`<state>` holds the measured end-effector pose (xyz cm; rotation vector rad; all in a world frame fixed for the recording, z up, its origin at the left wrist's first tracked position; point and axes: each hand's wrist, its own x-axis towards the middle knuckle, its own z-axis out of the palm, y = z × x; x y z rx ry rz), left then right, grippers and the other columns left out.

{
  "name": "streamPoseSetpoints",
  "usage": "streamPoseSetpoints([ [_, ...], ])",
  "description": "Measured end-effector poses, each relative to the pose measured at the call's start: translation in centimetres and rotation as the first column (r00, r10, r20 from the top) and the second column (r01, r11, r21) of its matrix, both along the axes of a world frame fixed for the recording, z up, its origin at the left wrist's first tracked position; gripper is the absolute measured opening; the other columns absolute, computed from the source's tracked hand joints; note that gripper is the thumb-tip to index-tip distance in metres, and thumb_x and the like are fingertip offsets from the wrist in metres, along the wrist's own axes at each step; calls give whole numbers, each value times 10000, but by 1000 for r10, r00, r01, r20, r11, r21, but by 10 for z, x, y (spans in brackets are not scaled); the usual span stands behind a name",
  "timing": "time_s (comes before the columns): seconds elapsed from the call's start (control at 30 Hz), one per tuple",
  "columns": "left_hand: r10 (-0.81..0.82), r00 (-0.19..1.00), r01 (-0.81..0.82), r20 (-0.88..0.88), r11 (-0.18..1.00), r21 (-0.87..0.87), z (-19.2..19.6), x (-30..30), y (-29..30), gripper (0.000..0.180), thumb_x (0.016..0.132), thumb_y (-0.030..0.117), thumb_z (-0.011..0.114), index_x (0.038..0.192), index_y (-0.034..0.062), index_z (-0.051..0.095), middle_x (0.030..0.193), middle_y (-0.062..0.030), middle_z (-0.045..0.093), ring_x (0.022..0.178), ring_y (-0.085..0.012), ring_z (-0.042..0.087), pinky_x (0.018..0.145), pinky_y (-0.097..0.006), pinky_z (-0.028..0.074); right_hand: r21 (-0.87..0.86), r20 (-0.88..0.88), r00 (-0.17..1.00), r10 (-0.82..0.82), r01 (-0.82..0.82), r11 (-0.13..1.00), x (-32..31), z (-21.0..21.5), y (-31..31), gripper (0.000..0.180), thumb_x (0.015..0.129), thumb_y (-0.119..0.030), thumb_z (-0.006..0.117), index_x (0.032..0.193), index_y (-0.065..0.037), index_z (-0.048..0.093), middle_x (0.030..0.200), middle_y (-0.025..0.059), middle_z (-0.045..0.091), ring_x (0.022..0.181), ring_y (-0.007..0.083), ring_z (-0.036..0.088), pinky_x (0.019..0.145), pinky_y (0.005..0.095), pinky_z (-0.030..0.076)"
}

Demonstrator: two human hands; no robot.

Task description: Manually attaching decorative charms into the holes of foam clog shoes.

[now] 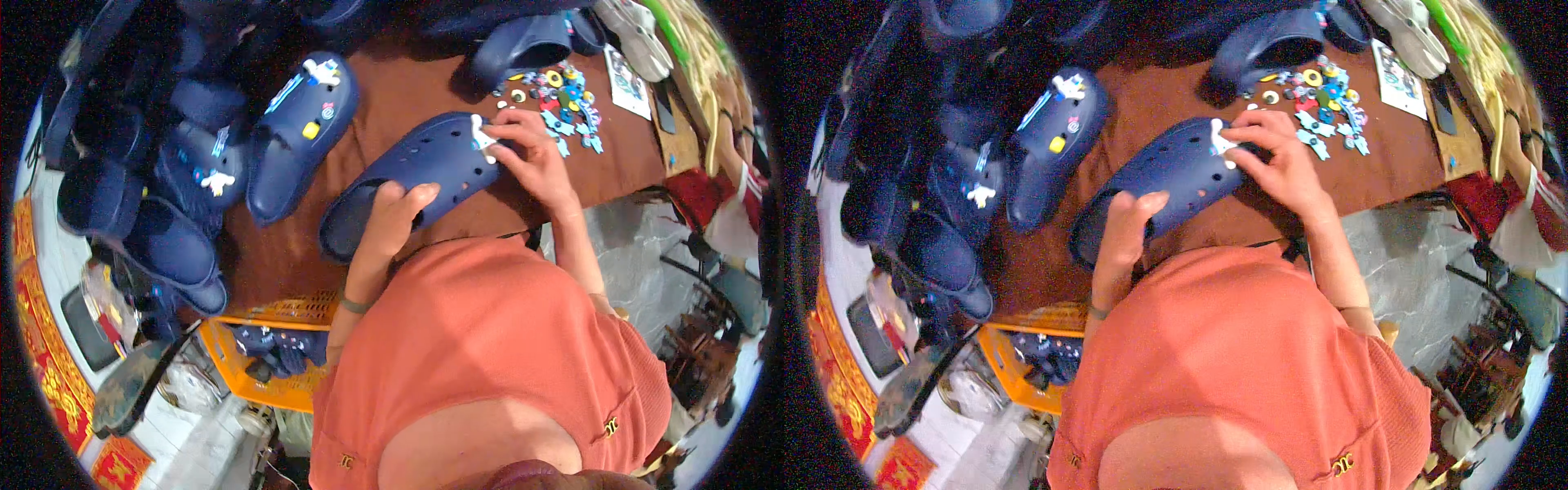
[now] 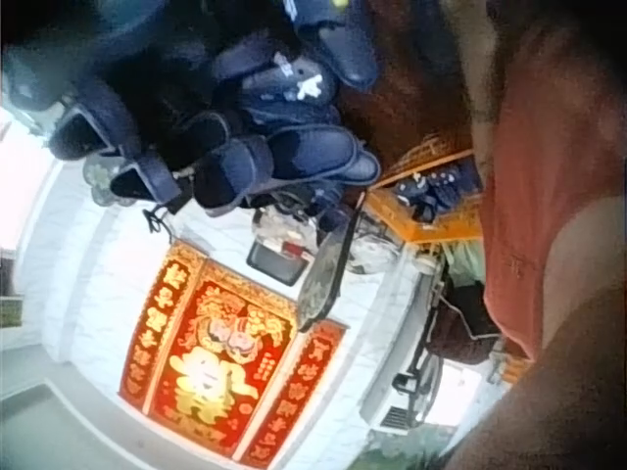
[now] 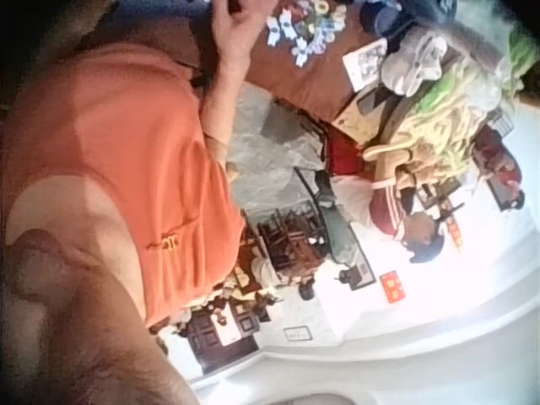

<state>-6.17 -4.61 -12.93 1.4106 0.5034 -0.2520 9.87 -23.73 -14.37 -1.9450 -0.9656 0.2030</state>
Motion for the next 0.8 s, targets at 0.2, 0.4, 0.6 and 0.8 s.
streamPoseSetpoints([
  [0.2,245,968,-228,49,947,-225,3,-2,-9,354,822,218,575,1043,-54,625,952,-59,631,865,-133,570,772,-270,446,74,269,915,-302,293,953,15,-2,-28,166,783,-125,703,948,-111,707,973,71,650,989,247,570,879,368,418],
  [0.4,283,957,-262,67,938,-229,9,1,-14,349,821,215,583,1035,-55,636,976,-65,642,872,-135,585,798,-271,447,-201,494,796,-349,495,845,43,-9,-81,137,801,-182,696,926,-127,693,938,42,648,951,228,576,892,398,346],
  [0.6,265,963,-254,44,952,-173,12,-2,-10,339,819,203,587,1042,-49,636,1000,-64,638,900,-134,579,815,-269,443,-445,386,910,-149,325,835,30,-5,-77,234,800,-217,689,1015,-132,659,969,51,609,995,237,548,916,413,339],
  [0.8,283,958,-272,48,950,-153,9,1,-10,367,823,206,590,1082,-54,612,1033,-66,622,939,-138,565,831,-280,443,-320,442,882,-163,326,890,25,-2,-70,128,857,-132,620,974,-81,626,1060,81,625,1003,299,566,864,419,409],
])
